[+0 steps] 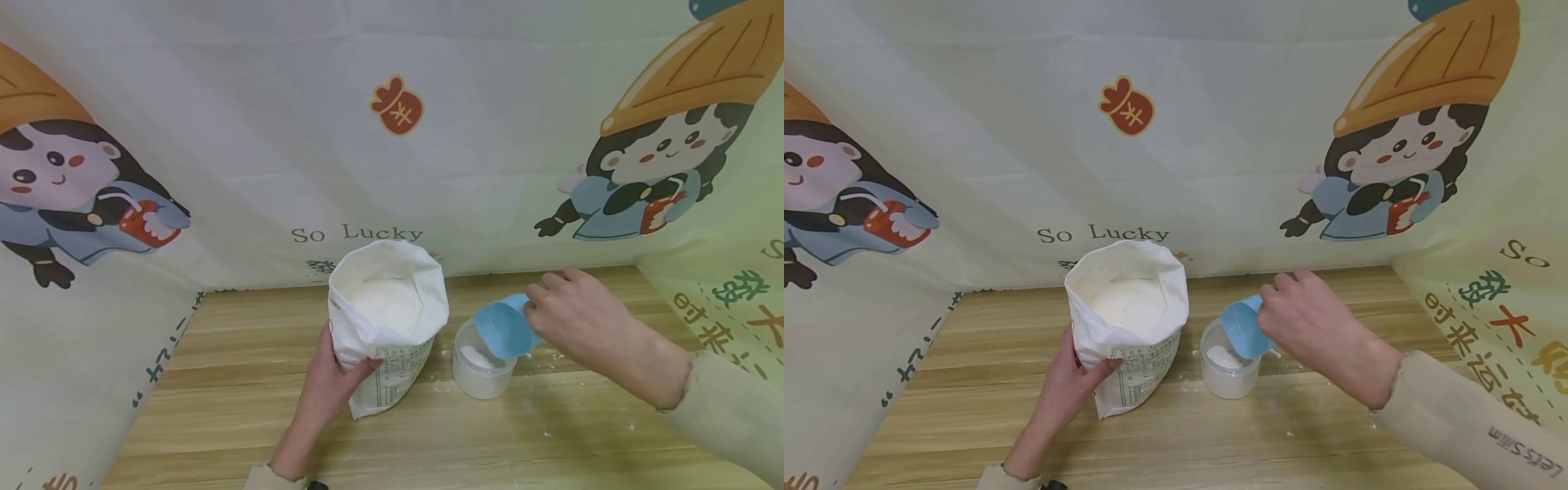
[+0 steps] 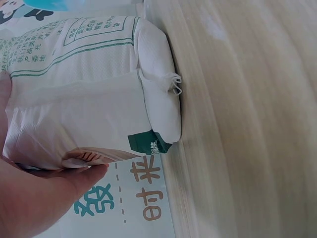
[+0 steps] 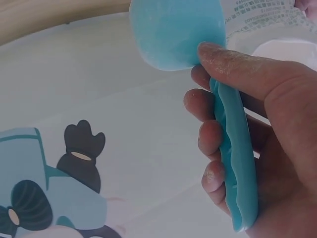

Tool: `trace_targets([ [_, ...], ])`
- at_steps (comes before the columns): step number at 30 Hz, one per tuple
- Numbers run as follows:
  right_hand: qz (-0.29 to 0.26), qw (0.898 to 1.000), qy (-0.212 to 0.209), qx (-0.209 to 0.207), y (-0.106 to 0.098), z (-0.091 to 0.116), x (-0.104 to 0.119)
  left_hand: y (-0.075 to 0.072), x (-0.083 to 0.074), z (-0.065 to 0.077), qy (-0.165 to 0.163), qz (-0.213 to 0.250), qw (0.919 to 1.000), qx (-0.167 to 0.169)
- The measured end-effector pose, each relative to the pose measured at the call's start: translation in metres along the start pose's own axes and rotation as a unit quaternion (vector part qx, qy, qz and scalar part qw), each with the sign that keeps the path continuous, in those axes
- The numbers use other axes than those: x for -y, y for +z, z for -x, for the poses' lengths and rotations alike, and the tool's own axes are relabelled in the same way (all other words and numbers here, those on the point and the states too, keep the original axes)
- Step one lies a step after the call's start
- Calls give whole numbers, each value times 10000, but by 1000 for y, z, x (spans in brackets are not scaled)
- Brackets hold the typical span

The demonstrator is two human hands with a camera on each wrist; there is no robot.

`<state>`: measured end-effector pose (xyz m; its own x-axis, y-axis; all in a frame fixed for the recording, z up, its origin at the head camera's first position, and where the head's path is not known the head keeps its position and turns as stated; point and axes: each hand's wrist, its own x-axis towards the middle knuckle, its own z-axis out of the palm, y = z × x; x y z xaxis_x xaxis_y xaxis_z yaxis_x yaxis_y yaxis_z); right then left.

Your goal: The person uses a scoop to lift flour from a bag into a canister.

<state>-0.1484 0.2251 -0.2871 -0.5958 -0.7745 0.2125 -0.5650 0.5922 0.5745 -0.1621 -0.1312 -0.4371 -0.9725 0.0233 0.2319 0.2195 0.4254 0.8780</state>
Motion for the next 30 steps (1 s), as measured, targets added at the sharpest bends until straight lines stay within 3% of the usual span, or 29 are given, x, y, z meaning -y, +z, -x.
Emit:
trace_targets([
  [17, -1034, 9924, 639, -206, 18, 30, -11, 1, 1, 0, -11, 53, 10000, 7],
  [26, -1704, 9781, 1141, -366, 30, 49, -13, 0, 1, 1, -38, -90, 10000, -13],
  [30, -2089, 9675, 1418, -113, 35, 57, -13, 0, 1, 1, -58, -128, 9999, -18],
])
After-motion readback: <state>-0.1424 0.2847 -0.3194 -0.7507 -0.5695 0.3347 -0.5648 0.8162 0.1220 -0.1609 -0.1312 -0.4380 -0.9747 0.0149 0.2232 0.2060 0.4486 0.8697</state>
